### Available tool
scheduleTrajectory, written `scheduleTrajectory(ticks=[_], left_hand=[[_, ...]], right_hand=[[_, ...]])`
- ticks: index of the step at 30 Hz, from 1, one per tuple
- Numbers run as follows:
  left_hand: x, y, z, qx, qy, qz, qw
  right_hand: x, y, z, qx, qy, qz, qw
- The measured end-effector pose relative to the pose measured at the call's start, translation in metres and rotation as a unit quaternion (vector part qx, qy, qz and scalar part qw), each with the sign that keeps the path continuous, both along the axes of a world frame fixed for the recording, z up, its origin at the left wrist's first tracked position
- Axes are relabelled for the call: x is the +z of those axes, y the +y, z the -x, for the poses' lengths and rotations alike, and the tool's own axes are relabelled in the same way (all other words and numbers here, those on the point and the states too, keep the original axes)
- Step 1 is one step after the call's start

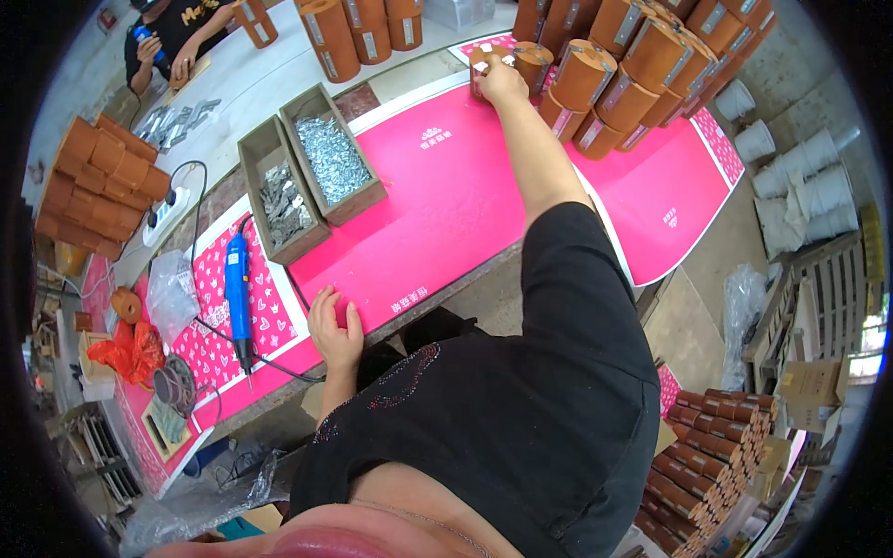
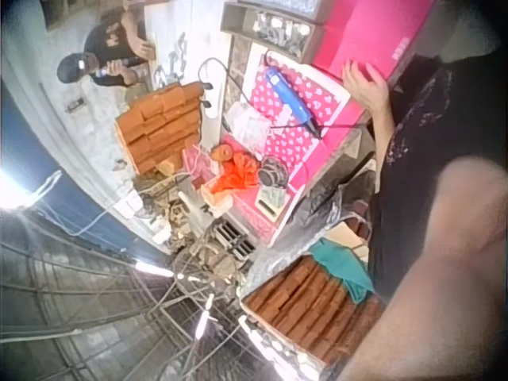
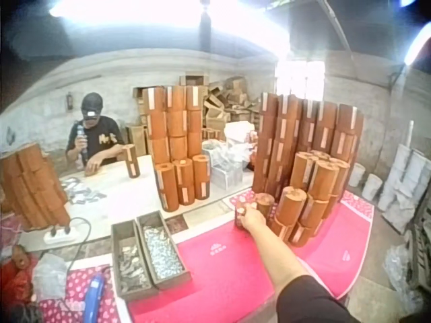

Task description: Assembling wooden furniture components by screwing in metal parts with an electric screwdriver.

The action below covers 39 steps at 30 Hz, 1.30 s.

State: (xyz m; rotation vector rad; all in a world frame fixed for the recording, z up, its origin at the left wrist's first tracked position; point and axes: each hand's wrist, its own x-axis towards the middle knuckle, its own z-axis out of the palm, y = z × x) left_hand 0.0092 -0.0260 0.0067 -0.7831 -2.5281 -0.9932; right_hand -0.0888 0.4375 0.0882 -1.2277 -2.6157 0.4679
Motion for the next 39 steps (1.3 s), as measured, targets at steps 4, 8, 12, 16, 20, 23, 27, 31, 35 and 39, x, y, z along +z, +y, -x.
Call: scheduleTrajectory(ticks=[4, 8, 12, 16, 20, 23, 27, 31, 35, 39], left_hand=[[0.0, 0.0, -0.002, 0.005, -0.003, -0.01, 1.0], [-0.002, -0.006, -0.003, -0.011, -0.012, -0.015, 1.0], [0.029, 0.003, -0.004, -0.079, 0.002, -0.111, 0.991], [0.077, 0.006, -0.015, -0.148, 0.082, -0.139, 0.976], [0.073, -0.001, -0.02, -0.174, 0.087, -0.083, 0.977], [0.063, -0.004, -0.023, -0.177, 0.052, -0.111, 0.977], [0.062, -0.005, -0.024, -0.17, 0.041, -0.115, 0.978], [0.062, -0.003, -0.027, -0.153, 0.023, -0.132, 0.979], [0.058, -0.001, -0.028, -0.147, 0.004, -0.154, 0.977], [0.06, -0.002, -0.028, -0.147, -0.005, -0.157, 0.977]], right_hand=[[0.018, -0.05, -0.041, 0.124, 0.037, -0.04, 0.991], [0.031, -0.121, -0.108, 0.269, 0.122, 0.085, 0.952], [0.035, -0.204, -0.161, 0.389, 0.1, 0.191, 0.896], [0.024, -0.264, -0.171, 0.467, 0.089, 0.244, 0.845], [0.002, -0.285, -0.169, 0.534, 0.085, 0.194, 0.819], [0.013, -0.285, -0.169, 0.552, 0.025, 0.184, 0.813], [0.059, -0.275, -0.166, 0.499, 0.064, 0.223, 0.835], [0.062, -0.294, -0.159, 0.412, 0.392, 0.437, 0.697], [0.03, -0.321, -0.138, 0.372, 0.474, 0.526, 0.6], [0.031, -0.334, -0.138, 0.364, 0.478, 0.551, 0.579]])
